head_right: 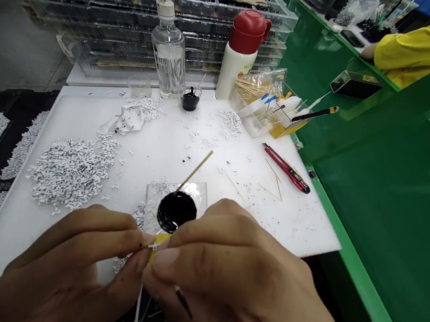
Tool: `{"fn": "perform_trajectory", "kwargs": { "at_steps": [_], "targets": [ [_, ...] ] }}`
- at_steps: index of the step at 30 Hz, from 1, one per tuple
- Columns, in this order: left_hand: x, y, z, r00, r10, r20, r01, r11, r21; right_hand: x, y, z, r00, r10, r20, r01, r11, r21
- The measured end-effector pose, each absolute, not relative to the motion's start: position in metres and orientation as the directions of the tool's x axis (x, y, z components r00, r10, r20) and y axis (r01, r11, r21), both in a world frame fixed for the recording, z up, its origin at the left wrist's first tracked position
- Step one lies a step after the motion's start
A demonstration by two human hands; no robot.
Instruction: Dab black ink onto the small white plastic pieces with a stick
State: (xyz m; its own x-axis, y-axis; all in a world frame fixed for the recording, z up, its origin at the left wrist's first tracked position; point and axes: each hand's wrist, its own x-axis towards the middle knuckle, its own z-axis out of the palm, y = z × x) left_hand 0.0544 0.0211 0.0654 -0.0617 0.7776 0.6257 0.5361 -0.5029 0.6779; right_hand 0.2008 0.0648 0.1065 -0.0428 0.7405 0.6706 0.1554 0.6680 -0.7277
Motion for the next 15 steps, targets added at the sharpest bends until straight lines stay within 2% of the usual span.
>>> {"fn": "perform_trajectory", "kwargs": {
  "at_steps": [3,9,12,15],
  "targets": [
    [0.053,0.023,0.066,-0.058,0.781,0.622,0.538,-0.501,0.678,0.202,0.063,0.104,-0.018,0.722,0.692,0.185,0.683,-0.707],
    [0.054,0.025,0.066,-0.058,0.770,0.636,0.529,-0.516,0.673,0.217,0.061,0.097,-0.187,0.785,0.590,0.151,0.617,-0.773],
    [0.055,0.025,0.065,-0.077,0.777,0.625,0.540,-0.494,0.681,0.223,0.059,0.094,-0.204,0.793,0.574,0.149,0.604,-0.783],
    [0.055,0.026,0.062,-0.077,0.730,0.679,0.555,-0.534,0.638,0.224,0.059,0.094,-0.215,0.791,0.572,0.159,0.606,-0.779]
  ]
}}
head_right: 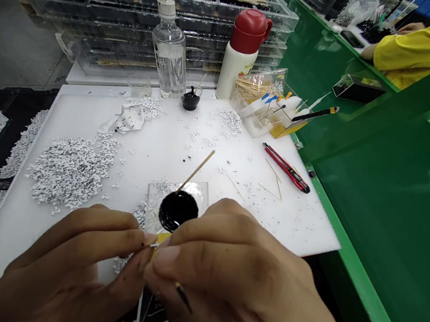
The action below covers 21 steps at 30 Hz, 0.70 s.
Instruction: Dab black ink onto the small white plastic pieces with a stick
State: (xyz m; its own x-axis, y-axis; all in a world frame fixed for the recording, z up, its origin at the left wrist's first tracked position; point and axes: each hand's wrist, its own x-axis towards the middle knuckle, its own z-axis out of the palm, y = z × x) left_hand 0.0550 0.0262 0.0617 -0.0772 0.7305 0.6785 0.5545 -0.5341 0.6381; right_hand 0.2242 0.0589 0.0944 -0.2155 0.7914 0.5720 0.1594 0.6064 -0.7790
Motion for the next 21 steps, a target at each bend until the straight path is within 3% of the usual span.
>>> {"fn": "perform_trajectory", "kwargs": {
  "at_steps": [8,21],
  "targets": [
    [0.054,0.032,0.058,-0.065,0.722,0.688,0.552,-0.548,0.628,0.213,0.069,0.108,-0.150,0.729,0.668,0.152,0.685,-0.713],
    [0.053,0.029,0.057,-0.059,0.731,0.680,0.568,-0.536,0.625,0.219,0.071,0.107,-0.227,0.720,0.656,0.100,0.687,-0.719]
  ]
}}
